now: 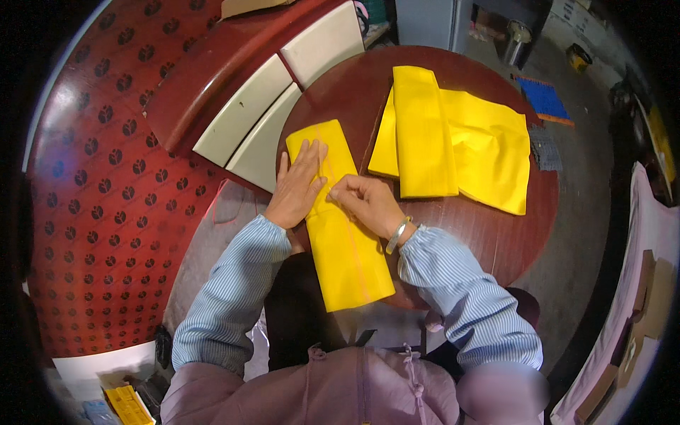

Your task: The person folds yellow fabric pieces on a round wooden table, aligning edges and pressing folds flat. They stack completed pieces on a nearby cabinet and continue folding additional pieces.

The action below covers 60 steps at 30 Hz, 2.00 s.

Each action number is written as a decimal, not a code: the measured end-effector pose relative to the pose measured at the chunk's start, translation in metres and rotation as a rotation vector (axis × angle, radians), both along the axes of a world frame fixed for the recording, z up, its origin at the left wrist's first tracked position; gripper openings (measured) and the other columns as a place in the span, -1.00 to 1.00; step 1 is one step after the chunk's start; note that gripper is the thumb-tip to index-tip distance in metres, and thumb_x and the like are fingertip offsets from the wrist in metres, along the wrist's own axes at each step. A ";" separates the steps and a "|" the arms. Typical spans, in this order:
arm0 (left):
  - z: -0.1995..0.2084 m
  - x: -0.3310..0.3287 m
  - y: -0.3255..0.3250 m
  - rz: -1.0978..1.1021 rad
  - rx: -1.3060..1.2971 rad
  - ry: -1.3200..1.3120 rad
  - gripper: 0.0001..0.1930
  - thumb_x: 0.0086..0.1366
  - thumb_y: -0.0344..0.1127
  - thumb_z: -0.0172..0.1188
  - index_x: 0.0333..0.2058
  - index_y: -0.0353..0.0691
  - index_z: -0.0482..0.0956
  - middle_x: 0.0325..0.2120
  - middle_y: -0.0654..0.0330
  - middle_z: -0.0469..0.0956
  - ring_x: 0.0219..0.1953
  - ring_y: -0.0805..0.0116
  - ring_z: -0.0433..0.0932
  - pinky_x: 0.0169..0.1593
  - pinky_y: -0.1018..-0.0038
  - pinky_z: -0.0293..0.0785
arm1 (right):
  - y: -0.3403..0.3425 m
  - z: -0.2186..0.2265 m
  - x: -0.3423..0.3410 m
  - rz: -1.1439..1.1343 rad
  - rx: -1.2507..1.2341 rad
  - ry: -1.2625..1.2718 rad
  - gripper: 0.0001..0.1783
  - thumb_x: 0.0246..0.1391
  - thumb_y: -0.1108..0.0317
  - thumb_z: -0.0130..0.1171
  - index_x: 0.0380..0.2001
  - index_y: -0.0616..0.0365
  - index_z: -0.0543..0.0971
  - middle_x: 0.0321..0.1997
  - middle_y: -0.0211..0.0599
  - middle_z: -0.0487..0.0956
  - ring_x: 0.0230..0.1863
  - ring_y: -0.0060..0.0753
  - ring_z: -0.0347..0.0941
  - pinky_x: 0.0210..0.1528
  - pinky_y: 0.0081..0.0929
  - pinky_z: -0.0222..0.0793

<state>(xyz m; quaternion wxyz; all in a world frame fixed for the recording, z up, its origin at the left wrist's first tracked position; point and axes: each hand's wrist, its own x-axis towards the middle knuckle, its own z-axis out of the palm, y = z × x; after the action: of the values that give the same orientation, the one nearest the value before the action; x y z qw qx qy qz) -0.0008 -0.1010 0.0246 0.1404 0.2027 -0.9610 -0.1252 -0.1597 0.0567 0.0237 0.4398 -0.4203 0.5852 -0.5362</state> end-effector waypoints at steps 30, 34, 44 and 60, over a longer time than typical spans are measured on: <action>0.013 0.010 0.093 0.435 1.016 0.532 -0.80 0.45 -0.39 0.34 -0.07 -0.40 0.76 -0.15 0.13 0.76 -0.16 0.46 0.67 0.01 0.55 0.59 | 0.013 0.007 -0.035 0.059 -0.318 0.890 -0.87 0.13 0.44 0.34 -0.25 0.22 0.70 -0.19 -0.12 0.69 -0.10 -0.04 0.63 -0.02 -0.23 0.59; 0.014 0.010 0.093 0.413 0.996 0.547 -0.81 0.45 -0.43 0.32 -0.05 -0.40 0.75 -0.13 0.11 0.75 -0.14 0.44 0.67 0.01 0.54 0.59 | 0.013 0.005 -0.030 0.037 -0.319 1.006 -0.92 0.09 0.45 0.32 -0.33 0.19 0.70 -0.26 -0.17 0.66 -0.10 -0.10 0.58 -0.02 -0.26 0.59; 0.008 0.014 0.085 0.348 0.641 0.493 -0.92 0.39 -0.51 0.33 -0.19 -0.39 0.71 -0.19 0.15 0.67 -0.16 0.43 0.62 -0.04 0.51 0.53 | 0.016 0.004 -0.047 -0.031 -0.215 0.855 -0.90 0.06 0.35 0.37 -0.42 0.14 0.69 -0.34 -0.17 0.68 -0.17 -0.04 0.59 -0.11 -0.13 0.55; 0.030 0.010 0.080 0.245 0.284 0.309 -0.97 0.34 -0.52 0.32 -0.28 -0.34 0.66 -0.29 0.07 0.67 -0.37 0.29 0.63 -0.27 0.41 0.53 | 0.024 0.013 -0.042 -0.065 -0.158 0.954 -0.90 0.10 0.34 0.35 -0.40 0.12 0.72 -0.32 -0.21 0.72 -0.18 -0.11 0.64 -0.12 -0.19 0.59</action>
<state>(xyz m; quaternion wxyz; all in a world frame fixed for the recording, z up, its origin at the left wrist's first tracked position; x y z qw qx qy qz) 0.0096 -0.0215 0.0548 0.2700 0.3141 -0.8691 -0.2705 -0.2020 0.0808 0.0367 0.0725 -0.6330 0.6918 -0.3399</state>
